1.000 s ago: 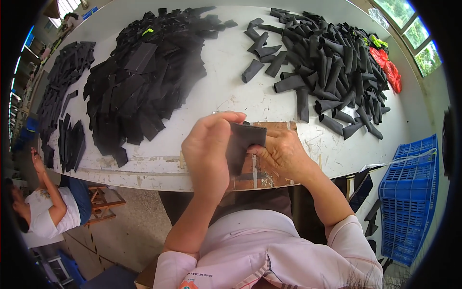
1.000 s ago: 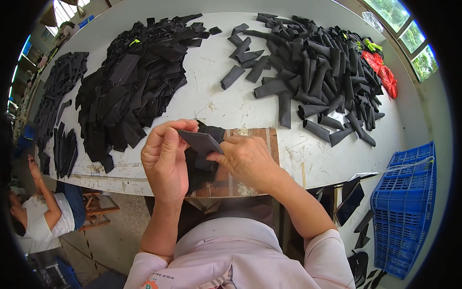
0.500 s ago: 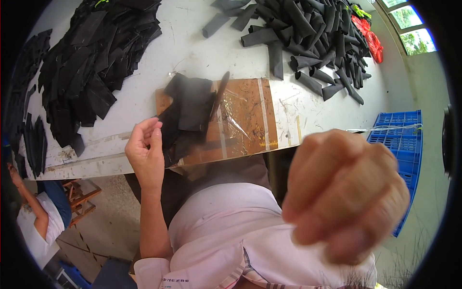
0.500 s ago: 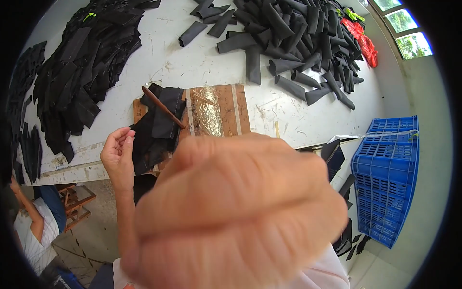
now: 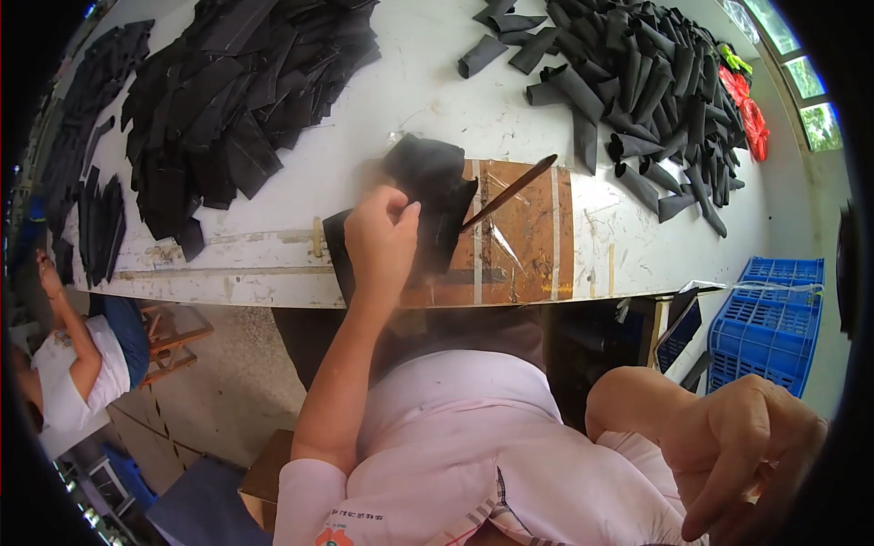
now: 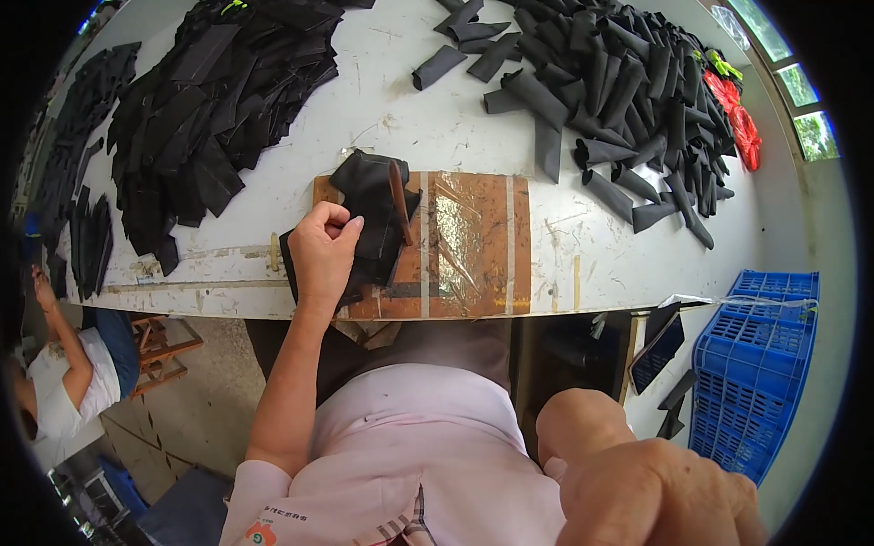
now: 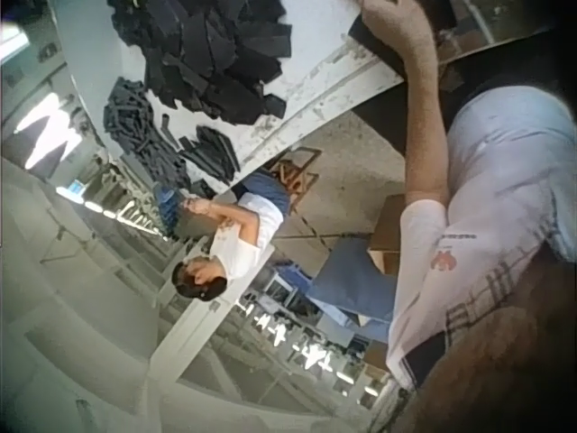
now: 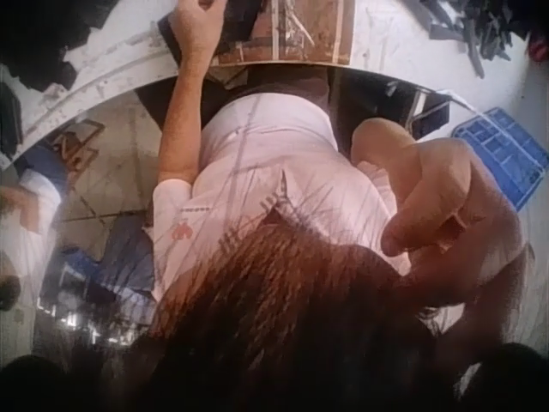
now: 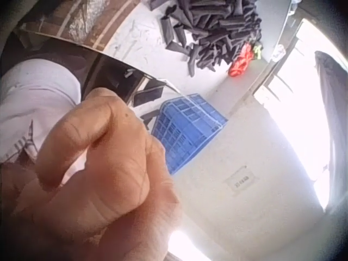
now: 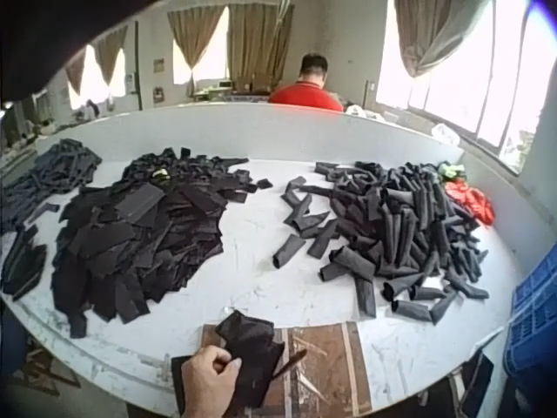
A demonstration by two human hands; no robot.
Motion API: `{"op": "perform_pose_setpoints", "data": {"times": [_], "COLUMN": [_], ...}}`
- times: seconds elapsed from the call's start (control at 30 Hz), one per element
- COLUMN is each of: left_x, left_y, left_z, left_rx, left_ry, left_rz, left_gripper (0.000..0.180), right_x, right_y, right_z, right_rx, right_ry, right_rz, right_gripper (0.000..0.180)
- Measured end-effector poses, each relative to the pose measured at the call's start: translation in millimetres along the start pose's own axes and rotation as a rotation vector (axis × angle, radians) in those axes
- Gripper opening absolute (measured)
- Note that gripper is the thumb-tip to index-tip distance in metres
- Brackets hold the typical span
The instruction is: The recorder manually assembles black foam or rubber components on a workbench in a factory setting, using small tools to join pieces.
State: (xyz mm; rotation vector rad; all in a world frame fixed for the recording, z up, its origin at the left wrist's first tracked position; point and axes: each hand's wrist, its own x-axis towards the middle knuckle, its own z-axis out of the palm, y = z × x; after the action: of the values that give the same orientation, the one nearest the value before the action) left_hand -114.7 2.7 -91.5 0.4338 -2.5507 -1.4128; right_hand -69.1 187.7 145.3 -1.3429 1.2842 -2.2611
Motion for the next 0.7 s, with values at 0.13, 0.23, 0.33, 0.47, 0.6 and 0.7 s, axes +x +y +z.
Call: {"op": "perform_pose_setpoints", "data": {"times": [0.13, 0.23, 0.33, 0.47, 0.6, 0.7], "left_x": [-1.6, -11.9, -27.8, -50.5, -60.3, -68.8], "left_y": [3.2, 14.4, 26.1, 41.3, 52.0, 54.9], "left_z": [-38.2, -66.8, -89.1, -112.9, -115.4, -110.7], "left_rx": [-0.667, -0.872, -0.982, -0.734, -0.481, -0.582], "left_ry": [0.053, 0.095, -0.017, -0.367, -0.698, -0.645], "left_rz": [-0.160, -0.191, -0.254, -0.258, -0.055, -0.162], "left_gripper": [0.012, 0.016, 0.017, 0.015, 0.012, 0.015], "right_x": [-13.0, -24.2, -27.6, -33.2, -25.8, -41.4], "right_y": [13.7, 20.6, 39.2, 68.7, 96.7, 118.3], "right_z": [4.1, 4.6, 10.1, -9.0, 2.0, 1.5], "right_rx": [0.003, -0.004, 0.021, -0.689, -1.186, -0.826], "right_ry": [0.152, 0.269, 0.368, 0.090, -0.092, -0.064], "right_rz": [-0.044, -0.071, -0.103, -0.011, 0.069, 0.638], "right_gripper": [0.028, 0.021, 0.016, 0.010, 0.028, 0.022]}}
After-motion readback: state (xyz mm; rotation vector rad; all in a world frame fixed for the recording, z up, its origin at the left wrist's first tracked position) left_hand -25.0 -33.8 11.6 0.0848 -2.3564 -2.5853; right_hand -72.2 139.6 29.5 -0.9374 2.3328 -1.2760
